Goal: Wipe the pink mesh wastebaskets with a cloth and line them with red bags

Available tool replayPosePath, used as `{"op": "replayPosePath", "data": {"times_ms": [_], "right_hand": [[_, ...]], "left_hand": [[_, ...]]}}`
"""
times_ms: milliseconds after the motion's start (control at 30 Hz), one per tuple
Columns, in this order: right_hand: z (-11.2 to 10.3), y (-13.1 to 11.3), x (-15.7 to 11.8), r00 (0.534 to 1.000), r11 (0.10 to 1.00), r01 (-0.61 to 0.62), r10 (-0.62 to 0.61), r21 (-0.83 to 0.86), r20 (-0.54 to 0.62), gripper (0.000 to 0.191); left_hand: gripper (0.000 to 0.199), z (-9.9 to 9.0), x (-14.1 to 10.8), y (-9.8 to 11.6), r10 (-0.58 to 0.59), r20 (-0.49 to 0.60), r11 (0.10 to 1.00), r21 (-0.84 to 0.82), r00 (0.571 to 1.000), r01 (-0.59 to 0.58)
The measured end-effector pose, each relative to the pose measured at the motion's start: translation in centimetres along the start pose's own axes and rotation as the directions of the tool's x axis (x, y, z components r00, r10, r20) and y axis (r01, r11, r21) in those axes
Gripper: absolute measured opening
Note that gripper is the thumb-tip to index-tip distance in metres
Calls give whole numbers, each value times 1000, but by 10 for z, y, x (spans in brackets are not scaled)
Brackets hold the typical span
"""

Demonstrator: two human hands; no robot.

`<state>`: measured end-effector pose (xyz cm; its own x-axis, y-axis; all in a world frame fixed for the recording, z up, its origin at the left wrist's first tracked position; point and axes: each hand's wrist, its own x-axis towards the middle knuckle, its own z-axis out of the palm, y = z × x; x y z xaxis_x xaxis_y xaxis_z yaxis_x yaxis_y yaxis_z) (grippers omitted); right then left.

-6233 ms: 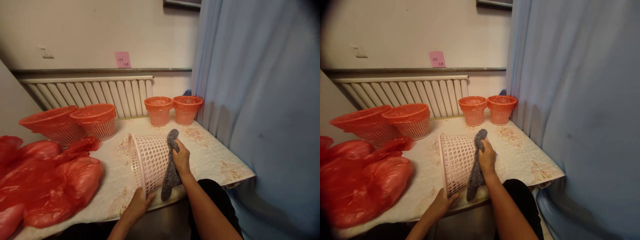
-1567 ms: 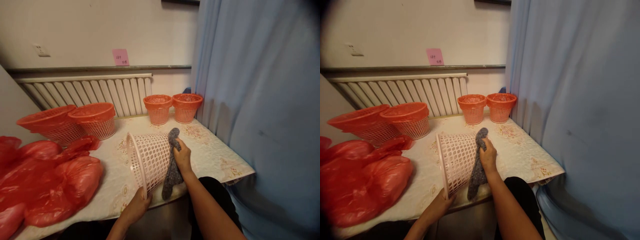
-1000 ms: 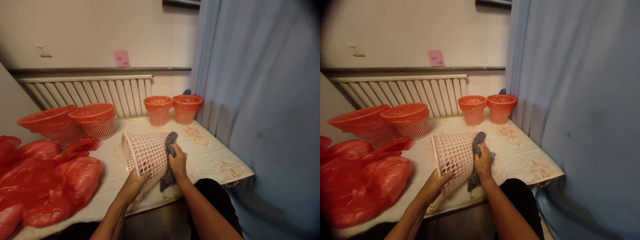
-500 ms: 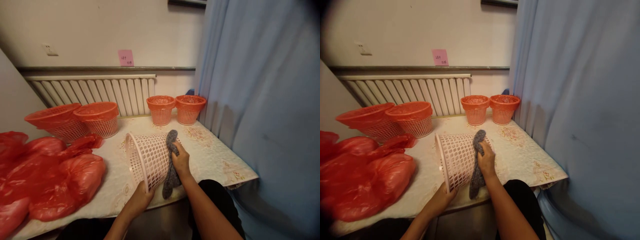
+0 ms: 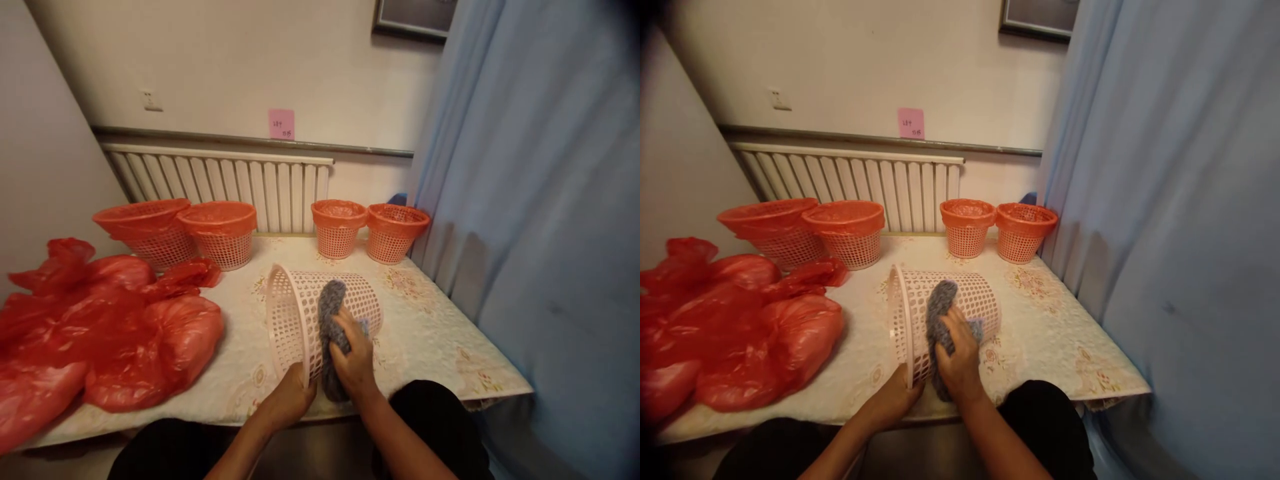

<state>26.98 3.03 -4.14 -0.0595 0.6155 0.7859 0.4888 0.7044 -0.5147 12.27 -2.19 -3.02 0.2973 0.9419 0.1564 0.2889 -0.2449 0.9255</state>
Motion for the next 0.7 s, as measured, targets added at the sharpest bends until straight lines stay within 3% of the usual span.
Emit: {"op": "replayPosePath", "data": {"times_ms": [100,267,367,500,700], "right_hand": [[10,-22,-19,990,989,142,-142,41,5,54],[20,-29,-22,985,986,165,-164,22,-52,54],[21,-33,-2,993,993,113,-113,19,-28,48],[20,-46,39,996,998,25,-30,56,90,44],[26,-57,101,949,996,-82,83,-18,303,38]], "left_hand": [[40,1,-4,-4,5,-31,999,-35,1000,-6],[45,2,-11,-8,85,-34,995,-46,996,-86],[46,3,-14,-10,115,7,992,-56,993,-115],[41,6,-19,-13,110,90,987,-130,990,-97],[45,7,-28,-18,117,95,986,-130,989,-104]]}}
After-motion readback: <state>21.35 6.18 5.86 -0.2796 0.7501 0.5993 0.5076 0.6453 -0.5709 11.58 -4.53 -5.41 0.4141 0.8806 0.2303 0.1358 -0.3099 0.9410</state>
